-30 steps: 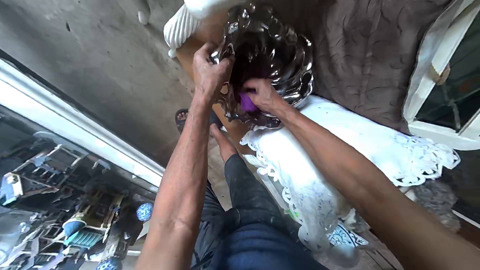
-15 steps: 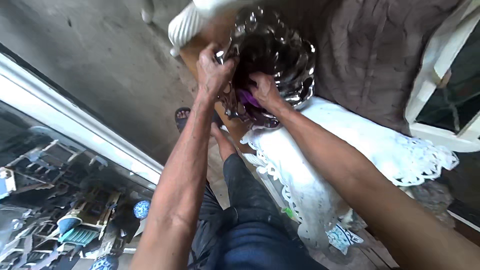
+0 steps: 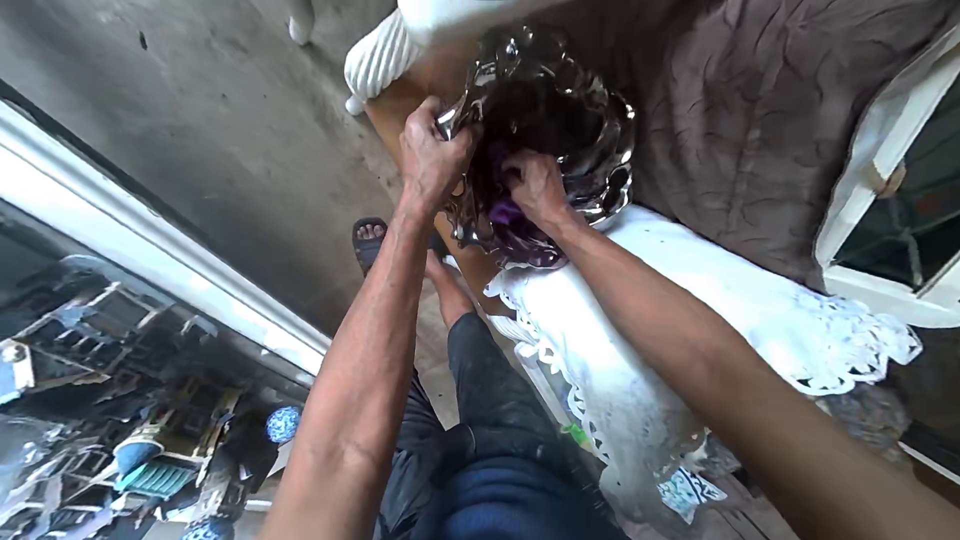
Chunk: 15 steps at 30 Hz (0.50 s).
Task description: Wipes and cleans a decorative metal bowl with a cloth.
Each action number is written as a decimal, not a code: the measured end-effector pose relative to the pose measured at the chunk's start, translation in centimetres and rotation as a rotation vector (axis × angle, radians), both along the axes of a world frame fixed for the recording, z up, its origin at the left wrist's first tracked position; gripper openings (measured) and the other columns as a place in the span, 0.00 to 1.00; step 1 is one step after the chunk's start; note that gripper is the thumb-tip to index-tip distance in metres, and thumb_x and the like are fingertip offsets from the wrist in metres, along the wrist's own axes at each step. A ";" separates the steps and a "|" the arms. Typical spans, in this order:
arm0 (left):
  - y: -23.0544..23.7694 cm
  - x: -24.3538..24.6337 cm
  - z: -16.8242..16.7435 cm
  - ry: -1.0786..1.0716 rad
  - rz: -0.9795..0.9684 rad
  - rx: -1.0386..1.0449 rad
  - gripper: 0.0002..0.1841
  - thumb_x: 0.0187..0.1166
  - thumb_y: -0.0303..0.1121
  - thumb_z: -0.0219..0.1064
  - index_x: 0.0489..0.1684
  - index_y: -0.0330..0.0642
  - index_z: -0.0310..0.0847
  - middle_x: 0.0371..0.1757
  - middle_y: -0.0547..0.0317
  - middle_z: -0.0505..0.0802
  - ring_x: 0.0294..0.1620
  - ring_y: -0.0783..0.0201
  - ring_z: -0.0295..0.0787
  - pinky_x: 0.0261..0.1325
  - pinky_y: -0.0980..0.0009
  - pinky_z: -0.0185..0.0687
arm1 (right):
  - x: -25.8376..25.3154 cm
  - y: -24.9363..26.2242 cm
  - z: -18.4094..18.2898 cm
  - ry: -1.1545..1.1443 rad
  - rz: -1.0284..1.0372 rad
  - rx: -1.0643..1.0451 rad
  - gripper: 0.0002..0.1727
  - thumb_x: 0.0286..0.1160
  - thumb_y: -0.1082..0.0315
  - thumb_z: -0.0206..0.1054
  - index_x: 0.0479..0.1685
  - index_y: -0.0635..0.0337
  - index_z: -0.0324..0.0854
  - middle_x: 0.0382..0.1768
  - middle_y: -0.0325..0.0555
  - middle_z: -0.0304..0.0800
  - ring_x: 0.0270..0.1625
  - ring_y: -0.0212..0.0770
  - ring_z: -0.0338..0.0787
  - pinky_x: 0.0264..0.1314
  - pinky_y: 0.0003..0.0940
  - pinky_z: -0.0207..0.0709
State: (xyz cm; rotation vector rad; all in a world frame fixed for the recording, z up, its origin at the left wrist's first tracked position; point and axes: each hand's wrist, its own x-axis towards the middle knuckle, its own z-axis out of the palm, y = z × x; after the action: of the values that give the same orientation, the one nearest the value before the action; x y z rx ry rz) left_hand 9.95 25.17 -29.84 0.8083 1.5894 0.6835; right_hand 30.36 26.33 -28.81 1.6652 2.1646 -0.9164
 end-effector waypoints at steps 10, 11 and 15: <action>1.4 -0.5 0.2 -0.037 -0.049 -0.049 0.21 0.68 0.48 0.75 0.52 0.42 0.85 0.47 0.53 0.92 0.49 0.62 0.91 0.56 0.55 0.86 | 5.2 2.9 8.5 0.014 0.397 -0.495 0.07 0.71 0.66 0.75 0.43 0.58 0.90 0.46 0.51 0.92 0.55 0.50 0.90 0.65 0.54 0.79; 1.4 -0.5 0.1 -0.032 -0.056 -0.047 0.21 0.69 0.49 0.75 0.50 0.42 0.85 0.46 0.53 0.92 0.48 0.62 0.91 0.56 0.55 0.86 | 4.9 2.7 7.5 0.045 0.397 -0.476 0.08 0.72 0.64 0.74 0.43 0.58 0.91 0.47 0.50 0.92 0.55 0.49 0.90 0.66 0.52 0.78; 1.6 0.0 -0.2 0.022 -0.084 0.015 0.23 0.67 0.52 0.74 0.52 0.45 0.85 0.45 0.55 0.93 0.49 0.63 0.92 0.56 0.54 0.86 | 1.7 0.2 1.1 0.068 0.149 -0.173 0.10 0.74 0.69 0.66 0.46 0.61 0.91 0.50 0.54 0.93 0.57 0.53 0.91 0.65 0.55 0.81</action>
State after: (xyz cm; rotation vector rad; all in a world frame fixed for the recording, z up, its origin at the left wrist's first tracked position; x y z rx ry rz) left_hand 9.97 26.79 -30.06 0.8920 1.5627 0.6286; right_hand 32.02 26.54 -27.69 1.3925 2.1503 -1.0960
